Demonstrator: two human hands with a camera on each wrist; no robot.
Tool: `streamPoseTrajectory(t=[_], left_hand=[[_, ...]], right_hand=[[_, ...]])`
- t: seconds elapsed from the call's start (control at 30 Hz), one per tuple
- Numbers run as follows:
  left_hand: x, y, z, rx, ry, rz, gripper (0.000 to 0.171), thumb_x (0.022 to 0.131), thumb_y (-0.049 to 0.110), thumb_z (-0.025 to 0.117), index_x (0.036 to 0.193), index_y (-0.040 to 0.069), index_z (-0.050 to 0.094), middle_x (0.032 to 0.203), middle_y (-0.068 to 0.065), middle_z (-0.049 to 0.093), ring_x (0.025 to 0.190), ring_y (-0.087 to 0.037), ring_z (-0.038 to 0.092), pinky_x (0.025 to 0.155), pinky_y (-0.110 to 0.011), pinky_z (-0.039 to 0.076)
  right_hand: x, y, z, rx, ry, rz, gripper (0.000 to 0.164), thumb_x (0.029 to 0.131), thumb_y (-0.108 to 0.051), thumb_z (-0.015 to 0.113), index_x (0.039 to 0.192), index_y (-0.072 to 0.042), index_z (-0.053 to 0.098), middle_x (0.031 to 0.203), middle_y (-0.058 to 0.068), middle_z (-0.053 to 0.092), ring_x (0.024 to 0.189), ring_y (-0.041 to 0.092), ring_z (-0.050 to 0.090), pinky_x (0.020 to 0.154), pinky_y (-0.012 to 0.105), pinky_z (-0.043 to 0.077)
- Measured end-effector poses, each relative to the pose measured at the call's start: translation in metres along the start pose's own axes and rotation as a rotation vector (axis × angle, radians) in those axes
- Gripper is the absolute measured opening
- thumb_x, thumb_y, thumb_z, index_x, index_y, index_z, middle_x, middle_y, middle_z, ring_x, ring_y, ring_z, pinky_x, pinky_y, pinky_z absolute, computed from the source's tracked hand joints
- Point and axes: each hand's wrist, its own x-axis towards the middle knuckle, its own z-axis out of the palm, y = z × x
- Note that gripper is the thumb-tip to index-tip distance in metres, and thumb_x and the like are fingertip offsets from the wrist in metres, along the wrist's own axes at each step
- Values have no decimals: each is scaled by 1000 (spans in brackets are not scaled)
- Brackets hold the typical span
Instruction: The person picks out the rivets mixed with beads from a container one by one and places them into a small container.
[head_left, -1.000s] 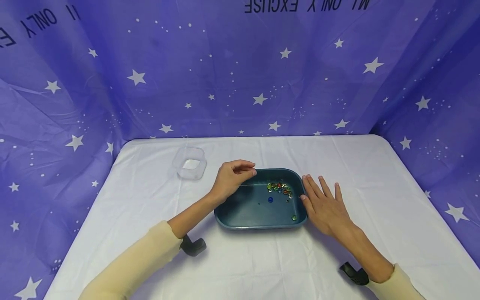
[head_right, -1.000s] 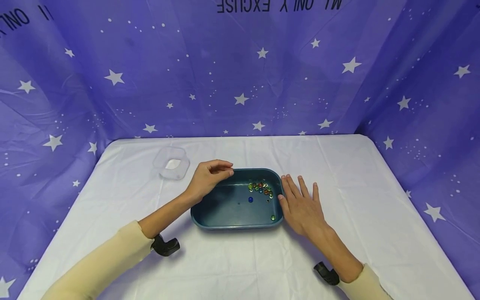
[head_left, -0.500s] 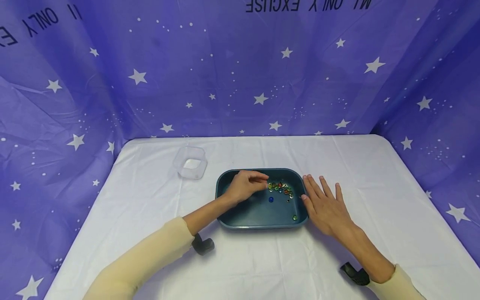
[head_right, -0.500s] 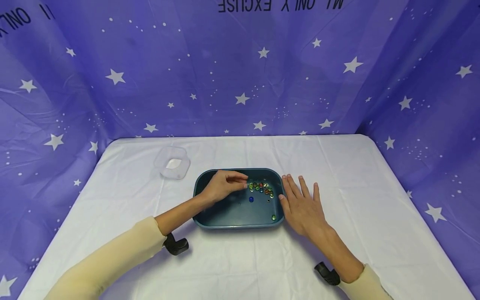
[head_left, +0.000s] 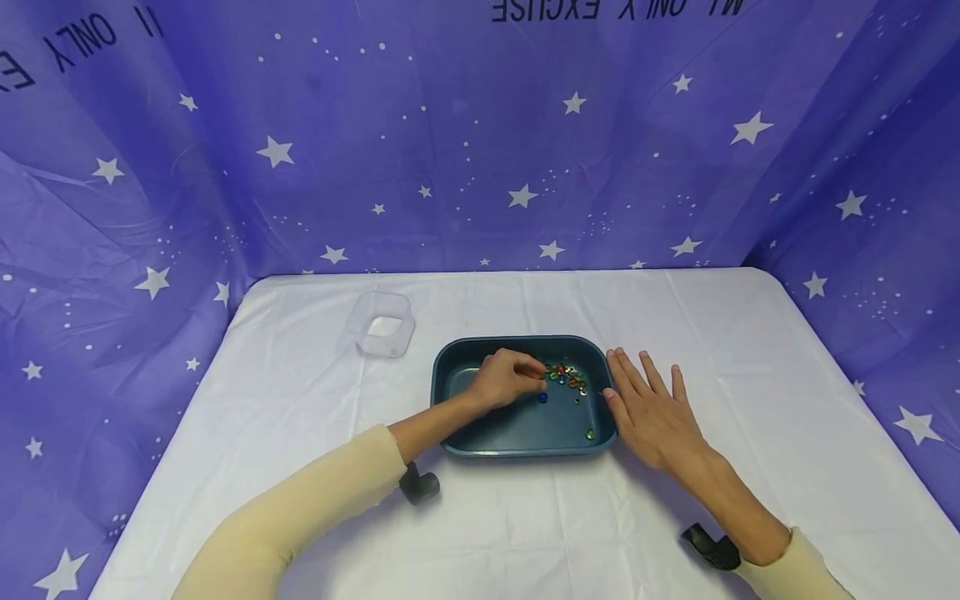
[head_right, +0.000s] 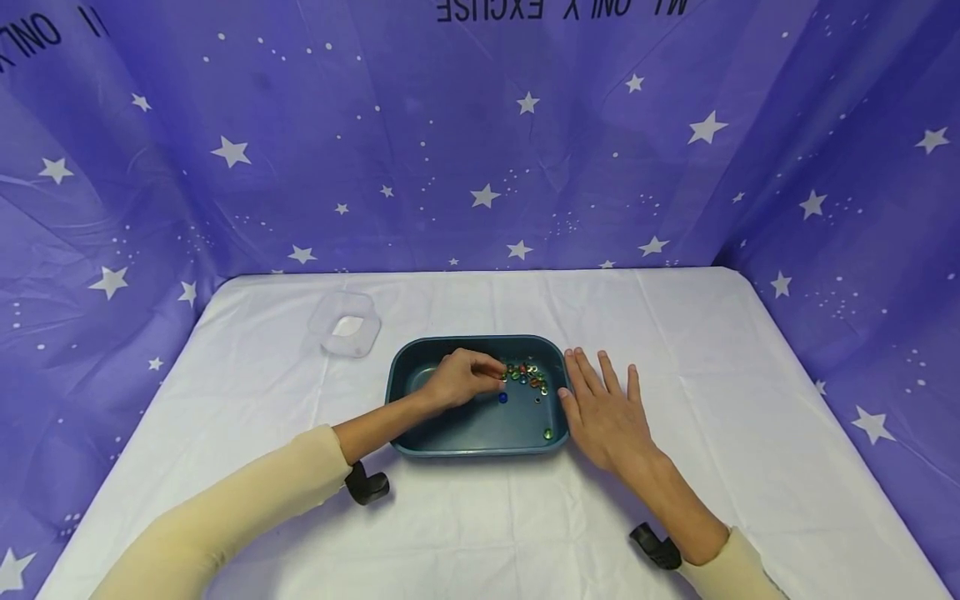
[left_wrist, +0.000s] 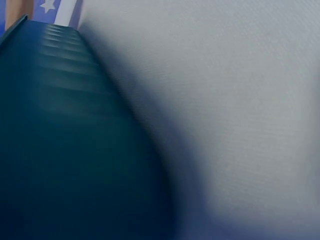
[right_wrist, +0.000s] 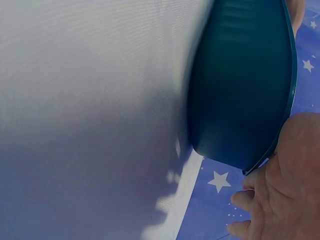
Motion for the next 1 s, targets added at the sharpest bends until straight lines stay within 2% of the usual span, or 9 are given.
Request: streamPoseTrajectory(t=[0.23,0.47,0.73,1.0], left_hand=[[3,-1,3,27,32,0,20,87,9,78,105,1,77,93,-5,75,86,-16,70,76,-26,53],[8,-4,3,79,36,27,18,87,9,79,103,1,78,90,-4,75,84,-15,71,74,-25,54],[10,-5,5,109,37,29,16,87,9,78,101,3,79,88,-2,76,82,-14,71,71,-24,53],[12,-8,9,137,65,31,11,86,9,79,97,4,80,84,-1,75,74,-8,69,65,-20,52]], right_hand=[[0,0,-1,-2,-6,-1,60,110,-38,27,159,-5,18,163,16,19,149,42,8,112,66,-3],[0,0,-1,1,-4,-4,60,110,-39,26,160,-6,17,164,15,19,149,42,8,112,67,-2],[0,0,-1,4,4,-4,60,110,-38,26,159,-6,19,163,15,20,148,43,11,112,67,-1],[0,0,-2,6,2,-1,60,110,-38,27,159,-5,19,163,15,20,148,42,10,112,67,-1]])
